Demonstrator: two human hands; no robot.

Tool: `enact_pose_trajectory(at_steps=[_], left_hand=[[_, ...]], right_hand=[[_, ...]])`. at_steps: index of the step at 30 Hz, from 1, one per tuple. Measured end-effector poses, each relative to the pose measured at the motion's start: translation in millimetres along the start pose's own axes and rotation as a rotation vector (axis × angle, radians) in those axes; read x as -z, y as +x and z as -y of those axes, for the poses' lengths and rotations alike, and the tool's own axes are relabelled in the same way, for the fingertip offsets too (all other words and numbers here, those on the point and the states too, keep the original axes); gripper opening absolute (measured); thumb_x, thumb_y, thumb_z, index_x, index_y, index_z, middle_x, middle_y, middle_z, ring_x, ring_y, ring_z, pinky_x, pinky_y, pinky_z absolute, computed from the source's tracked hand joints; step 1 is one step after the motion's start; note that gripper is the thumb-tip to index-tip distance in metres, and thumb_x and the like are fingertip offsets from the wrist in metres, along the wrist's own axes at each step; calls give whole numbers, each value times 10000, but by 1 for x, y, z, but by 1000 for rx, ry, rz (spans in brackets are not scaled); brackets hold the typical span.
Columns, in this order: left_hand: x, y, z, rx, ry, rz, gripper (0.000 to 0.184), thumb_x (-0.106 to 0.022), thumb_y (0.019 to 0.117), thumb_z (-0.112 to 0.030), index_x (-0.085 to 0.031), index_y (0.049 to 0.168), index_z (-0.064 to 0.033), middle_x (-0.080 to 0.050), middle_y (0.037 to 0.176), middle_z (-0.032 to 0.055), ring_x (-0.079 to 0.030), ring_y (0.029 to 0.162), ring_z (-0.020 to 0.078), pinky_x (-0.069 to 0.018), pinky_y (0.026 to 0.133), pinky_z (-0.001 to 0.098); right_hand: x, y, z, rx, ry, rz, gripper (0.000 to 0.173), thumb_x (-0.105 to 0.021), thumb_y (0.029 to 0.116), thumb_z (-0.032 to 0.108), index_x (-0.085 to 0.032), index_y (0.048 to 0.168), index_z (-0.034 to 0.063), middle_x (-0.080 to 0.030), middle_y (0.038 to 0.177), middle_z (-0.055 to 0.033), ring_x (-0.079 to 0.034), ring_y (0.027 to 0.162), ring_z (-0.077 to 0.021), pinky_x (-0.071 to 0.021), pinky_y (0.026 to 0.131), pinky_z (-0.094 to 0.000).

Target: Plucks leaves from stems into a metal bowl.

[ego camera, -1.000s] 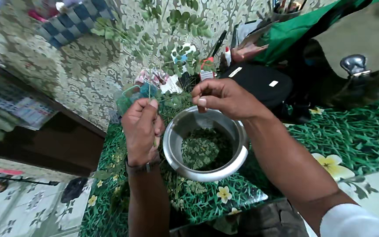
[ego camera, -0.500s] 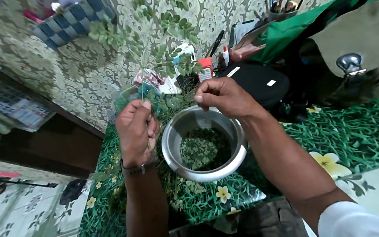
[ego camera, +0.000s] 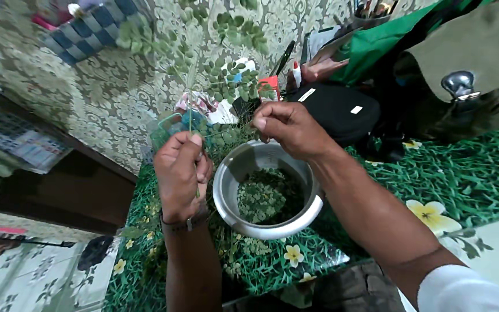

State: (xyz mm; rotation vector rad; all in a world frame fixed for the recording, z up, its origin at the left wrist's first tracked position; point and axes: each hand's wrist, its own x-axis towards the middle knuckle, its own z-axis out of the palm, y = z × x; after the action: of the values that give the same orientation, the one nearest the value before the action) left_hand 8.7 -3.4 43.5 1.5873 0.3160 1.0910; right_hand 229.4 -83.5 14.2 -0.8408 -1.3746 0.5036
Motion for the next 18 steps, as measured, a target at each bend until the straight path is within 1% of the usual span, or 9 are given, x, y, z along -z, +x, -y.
enact_pose_trajectory(at_steps=[2,3,5,7,9,12,14,18], left_hand=[[-2,-1,0,-6,-14,-1,195,-500,1060,-184,-621,909,-165,-472,575,-58,-407,403,21,-406,393,160],[-3,-1,0,-7,-18,6,193,-501,1060,-183,-618,907,-164,-468,568,-57,-410,402,22,-406,393,161],[-5,-2,1,-5,-27,23,181,-507,1059,-180,-627,925,-161,-468,565,-53,-411,399,24,-405,391,163],[-7,-3,3,-1,-33,39,170,-510,1059,-175,-628,938,-159,-469,568,-50,-408,401,23,-402,392,163],[-9,-3,5,3,-32,47,165,-512,1058,-179,-630,943,-164,-469,563,-53,-407,399,22,-406,393,166],[-12,-2,6,6,-18,44,166,-516,1057,-179,-629,937,-159,-460,559,-52,-410,399,28,-406,395,168],[-11,-2,6,6,-12,41,169,-515,1056,-174,-628,932,-154,-457,563,-48,-406,401,33,-403,396,171],[-4,-1,3,2,5,32,188,-491,1068,-184,-621,933,-160,-453,550,-58,-409,400,25,-411,401,171]], right_hand=[[-3,-1,6,-39,-63,70,212,-651,953,210,-679,1098,58,-646,939,-7,-594,752,-60,-534,657,-239],[-6,-2,7,-46,-70,93,249,-681,933,213,-676,1123,52,-646,941,-11,-602,777,-65,-542,679,-240],[-11,-2,8,-19,-63,104,220,-703,923,171,-675,1097,40,-651,925,-17,-616,771,-67,-552,672,-235],[-14,-2,6,17,-55,91,120,-685,935,117,-682,1026,39,-655,917,-17,-611,746,-60,-548,654,-223],[-16,-3,5,40,-52,82,59,-669,946,100,-685,958,45,-647,911,-13,-590,712,-42,-532,623,-202],[-16,-2,2,54,-42,84,84,-654,961,100,-675,898,49,-632,878,-12,-547,655,-34,-480,559,-185],[-15,-3,2,67,-55,87,100,-642,954,87,-668,867,43,-625,845,-24,-529,618,-45,-457,517,-187],[-2,-2,3,32,-99,105,86,-657,942,125,-683,884,67,-640,823,4,-542,632,-32,-468,542,-193]])
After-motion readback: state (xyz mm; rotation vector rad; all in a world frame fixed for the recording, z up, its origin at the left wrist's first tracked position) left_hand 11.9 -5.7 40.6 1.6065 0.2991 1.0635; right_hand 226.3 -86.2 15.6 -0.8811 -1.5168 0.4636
